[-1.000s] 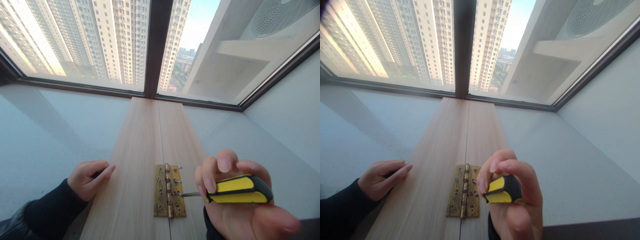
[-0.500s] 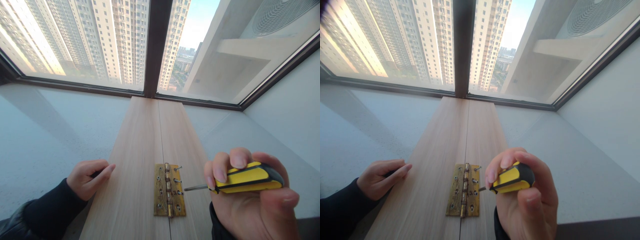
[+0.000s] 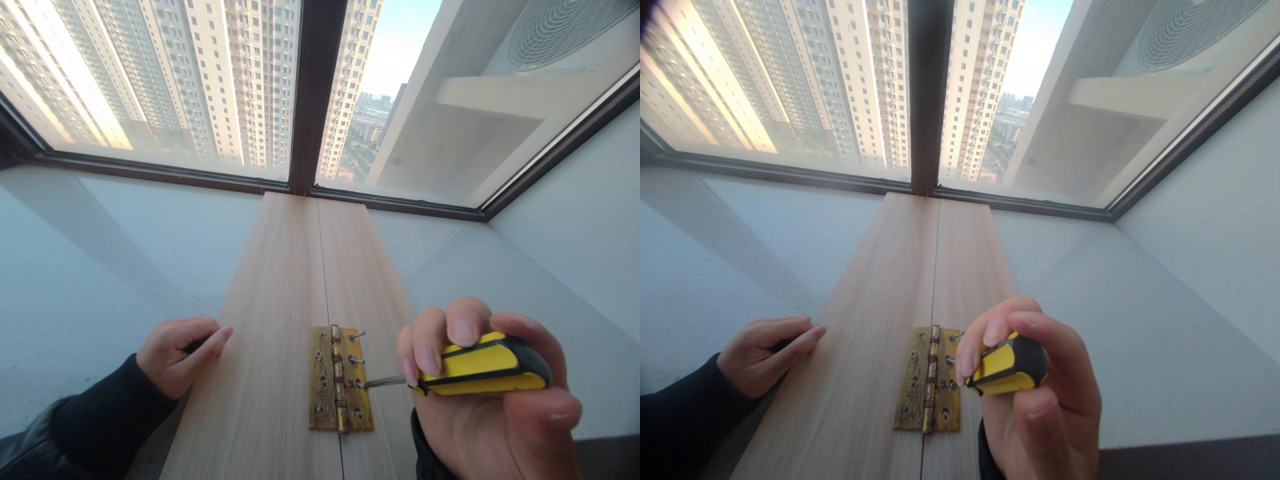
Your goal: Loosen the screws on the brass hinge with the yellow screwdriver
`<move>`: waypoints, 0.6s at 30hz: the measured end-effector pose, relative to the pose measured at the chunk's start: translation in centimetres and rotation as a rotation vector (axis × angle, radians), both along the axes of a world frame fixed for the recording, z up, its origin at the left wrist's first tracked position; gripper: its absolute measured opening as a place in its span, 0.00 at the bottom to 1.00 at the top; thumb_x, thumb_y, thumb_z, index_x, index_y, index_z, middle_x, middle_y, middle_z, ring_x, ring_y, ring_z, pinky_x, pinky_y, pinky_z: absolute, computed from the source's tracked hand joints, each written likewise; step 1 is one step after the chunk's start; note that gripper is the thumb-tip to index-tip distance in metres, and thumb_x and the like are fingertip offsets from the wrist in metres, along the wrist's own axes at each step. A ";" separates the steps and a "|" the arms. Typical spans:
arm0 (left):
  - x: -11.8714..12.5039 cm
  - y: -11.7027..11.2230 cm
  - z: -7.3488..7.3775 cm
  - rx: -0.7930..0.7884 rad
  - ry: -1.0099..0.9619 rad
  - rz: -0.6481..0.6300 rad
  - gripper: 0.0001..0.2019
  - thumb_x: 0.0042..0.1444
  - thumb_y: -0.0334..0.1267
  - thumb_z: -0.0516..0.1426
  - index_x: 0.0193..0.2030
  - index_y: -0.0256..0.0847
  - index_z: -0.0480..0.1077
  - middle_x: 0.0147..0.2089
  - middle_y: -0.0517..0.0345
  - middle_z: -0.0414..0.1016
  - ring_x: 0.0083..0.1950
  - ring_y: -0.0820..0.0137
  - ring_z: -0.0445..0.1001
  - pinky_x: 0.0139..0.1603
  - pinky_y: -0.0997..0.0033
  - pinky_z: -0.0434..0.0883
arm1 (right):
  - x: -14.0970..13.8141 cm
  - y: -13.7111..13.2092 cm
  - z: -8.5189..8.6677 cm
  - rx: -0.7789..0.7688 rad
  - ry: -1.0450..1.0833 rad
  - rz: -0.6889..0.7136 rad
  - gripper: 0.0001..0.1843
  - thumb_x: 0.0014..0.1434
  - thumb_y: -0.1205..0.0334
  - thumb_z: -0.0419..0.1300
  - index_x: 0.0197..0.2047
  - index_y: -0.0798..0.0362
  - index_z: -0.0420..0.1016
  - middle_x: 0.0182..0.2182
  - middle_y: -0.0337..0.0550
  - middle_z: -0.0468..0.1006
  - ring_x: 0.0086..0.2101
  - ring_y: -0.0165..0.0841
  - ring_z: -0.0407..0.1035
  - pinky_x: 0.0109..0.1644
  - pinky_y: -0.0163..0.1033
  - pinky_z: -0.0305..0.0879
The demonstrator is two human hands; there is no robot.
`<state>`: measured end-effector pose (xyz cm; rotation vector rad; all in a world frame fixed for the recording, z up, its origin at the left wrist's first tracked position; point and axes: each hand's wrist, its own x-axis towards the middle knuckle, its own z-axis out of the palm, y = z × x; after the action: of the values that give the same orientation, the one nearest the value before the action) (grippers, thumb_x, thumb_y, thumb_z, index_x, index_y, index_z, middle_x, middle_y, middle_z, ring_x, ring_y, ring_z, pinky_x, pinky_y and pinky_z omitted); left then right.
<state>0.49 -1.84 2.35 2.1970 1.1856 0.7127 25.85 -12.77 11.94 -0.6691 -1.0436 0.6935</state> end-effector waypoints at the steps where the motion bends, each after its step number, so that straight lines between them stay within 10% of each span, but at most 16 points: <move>1: 0.0 0.0 0.0 -0.002 0.000 0.002 0.23 0.61 0.46 0.45 0.18 0.36 0.59 0.19 0.65 0.50 0.21 0.79 0.53 0.24 0.75 0.53 | 0.0 0.0 0.0 0.005 -0.010 0.005 0.10 0.67 0.52 0.63 0.48 0.46 0.71 0.35 0.38 0.57 0.29 0.29 0.59 0.29 0.34 0.60; 18: 0.0 0.0 0.0 0.007 0.013 0.009 0.23 0.62 0.45 0.45 0.18 0.36 0.59 0.19 0.65 0.51 0.21 0.79 0.53 0.24 0.76 0.53 | 0.0 -0.1 0.6 -0.005 -0.048 -0.029 0.09 0.68 0.51 0.62 0.45 0.46 0.72 0.32 0.38 0.56 0.27 0.29 0.59 0.27 0.34 0.60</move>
<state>0.46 -1.88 2.38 2.2064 1.2016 0.7082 25.89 -12.89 12.59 -0.7074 -1.0749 0.6578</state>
